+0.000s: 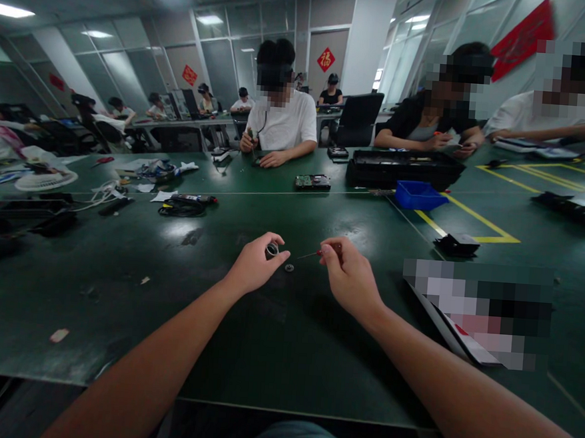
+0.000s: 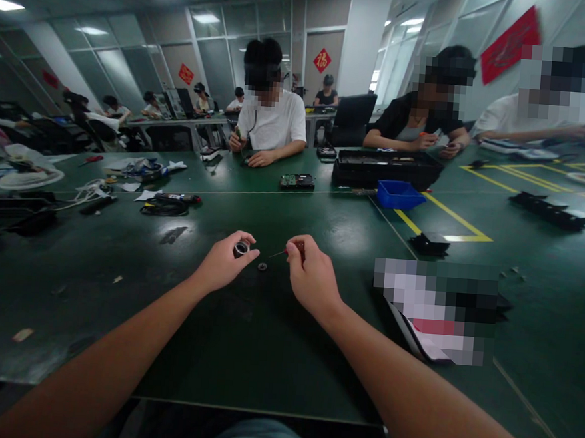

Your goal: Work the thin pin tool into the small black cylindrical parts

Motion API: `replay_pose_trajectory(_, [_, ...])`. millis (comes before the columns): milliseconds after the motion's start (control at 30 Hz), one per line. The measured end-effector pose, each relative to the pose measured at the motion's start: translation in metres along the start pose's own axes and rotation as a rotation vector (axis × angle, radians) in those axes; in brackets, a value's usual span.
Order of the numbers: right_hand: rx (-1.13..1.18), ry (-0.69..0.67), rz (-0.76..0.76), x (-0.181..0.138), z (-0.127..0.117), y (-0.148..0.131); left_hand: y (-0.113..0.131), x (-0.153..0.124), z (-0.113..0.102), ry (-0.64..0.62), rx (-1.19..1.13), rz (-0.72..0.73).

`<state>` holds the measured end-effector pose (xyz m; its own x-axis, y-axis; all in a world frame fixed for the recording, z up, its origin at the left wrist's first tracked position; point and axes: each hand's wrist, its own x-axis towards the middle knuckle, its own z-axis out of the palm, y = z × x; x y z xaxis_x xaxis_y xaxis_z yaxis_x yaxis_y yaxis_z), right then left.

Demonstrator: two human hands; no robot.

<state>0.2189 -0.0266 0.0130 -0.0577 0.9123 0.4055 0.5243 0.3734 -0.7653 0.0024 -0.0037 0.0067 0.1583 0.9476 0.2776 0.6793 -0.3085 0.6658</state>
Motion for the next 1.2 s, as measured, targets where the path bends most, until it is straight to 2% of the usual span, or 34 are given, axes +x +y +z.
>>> replay_pose_trajectory(167, [0.006, -0.013, 0.005, 0.000, 0.000, -0.001, 0.000, 0.000, 0.001, -0.143, 0.152, 0.093])
replay_pose_trajectory(333, [0.010, -0.017, 0.003, 0.000, 0.000, -0.001, 0.001, -0.001, 0.006, -0.299, 0.413, 0.151])
replay_pose_trajectory(500, [0.007, -0.018, 0.006, 0.001, 0.002, -0.001, 0.005, -0.001, 0.008, -0.319, 0.474, 0.155])
replay_pose_trajectory(600, [0.003, -0.011, 0.000, 0.000, 0.002, 0.000, 0.000, 0.001, 0.005, -0.240, 0.300, 0.105])
replay_pose_trajectory(733, [0.008, -0.030, 0.000, 0.000, 0.000, 0.001, -0.007, 0.011, -0.007, -0.017, -0.070, -0.018])
replay_pose_trajectory(867, [0.024, -0.042, 0.012, 0.000, -0.001, 0.002, -0.008, 0.020, -0.030, 0.138, -0.620, -0.174])
replay_pose_trajectory(967, [0.033, -0.054, 0.022, 0.000, -0.001, 0.002, -0.011, 0.021, -0.054, 0.246, -0.895, -0.275])
replay_pose_trajectory(1067, [0.040, -0.064, 0.023, 0.000, -0.002, 0.000, -0.023, 0.014, -0.082, 0.354, -0.959, -0.397])
replay_pose_trajectory(1200, [0.043, -0.079, 0.027, 0.000, -0.002, 0.000, -0.050, -0.003, -0.125, 0.554, -0.893, -0.519])
